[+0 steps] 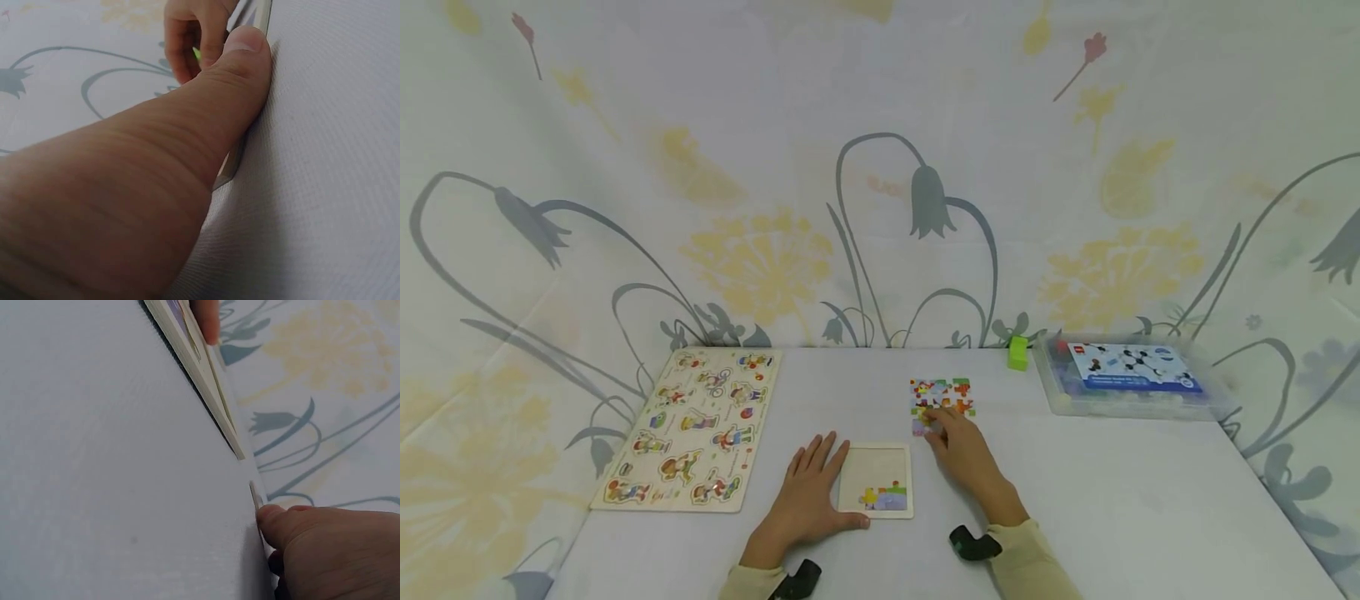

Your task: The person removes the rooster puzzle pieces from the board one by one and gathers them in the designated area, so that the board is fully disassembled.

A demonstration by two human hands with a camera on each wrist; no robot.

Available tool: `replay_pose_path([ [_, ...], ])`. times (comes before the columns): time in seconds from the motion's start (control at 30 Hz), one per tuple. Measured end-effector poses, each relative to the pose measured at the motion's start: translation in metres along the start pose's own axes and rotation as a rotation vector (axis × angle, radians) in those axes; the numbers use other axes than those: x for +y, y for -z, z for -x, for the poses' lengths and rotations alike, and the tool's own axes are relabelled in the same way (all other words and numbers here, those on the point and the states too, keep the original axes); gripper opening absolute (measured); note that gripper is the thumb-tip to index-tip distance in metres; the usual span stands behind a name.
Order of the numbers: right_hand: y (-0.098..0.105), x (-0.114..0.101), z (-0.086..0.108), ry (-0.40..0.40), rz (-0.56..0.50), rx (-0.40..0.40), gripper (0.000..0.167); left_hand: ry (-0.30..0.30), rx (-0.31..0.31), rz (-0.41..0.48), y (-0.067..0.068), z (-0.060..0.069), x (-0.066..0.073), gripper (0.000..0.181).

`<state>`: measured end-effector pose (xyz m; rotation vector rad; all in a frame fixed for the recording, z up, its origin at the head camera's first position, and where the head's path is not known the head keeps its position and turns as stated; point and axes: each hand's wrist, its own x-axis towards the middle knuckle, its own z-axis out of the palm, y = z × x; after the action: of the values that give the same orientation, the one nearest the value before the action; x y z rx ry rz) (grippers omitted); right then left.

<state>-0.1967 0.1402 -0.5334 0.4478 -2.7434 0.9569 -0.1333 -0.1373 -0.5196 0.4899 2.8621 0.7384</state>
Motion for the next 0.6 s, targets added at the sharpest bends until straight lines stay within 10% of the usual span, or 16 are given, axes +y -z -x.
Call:
replay_pose_path([
  [0.13,0.000,-0.012,0.005,0.045,-0.035,-0.035,0.033,-0.002,-0.002,-0.004,0.001,0.000,0.000,0.117],
  [0.4,0.000,-0.056,0.019,0.204,-0.073,-0.418,0.037,-0.015,0.011,-0.033,0.000,-0.001,-0.001,0.116],
  [0.6,-0.003,-0.074,0.025,0.207,-0.039,-0.529,0.035,-0.027,0.024,-0.037,-0.002,0.000,-0.003,0.116],
])
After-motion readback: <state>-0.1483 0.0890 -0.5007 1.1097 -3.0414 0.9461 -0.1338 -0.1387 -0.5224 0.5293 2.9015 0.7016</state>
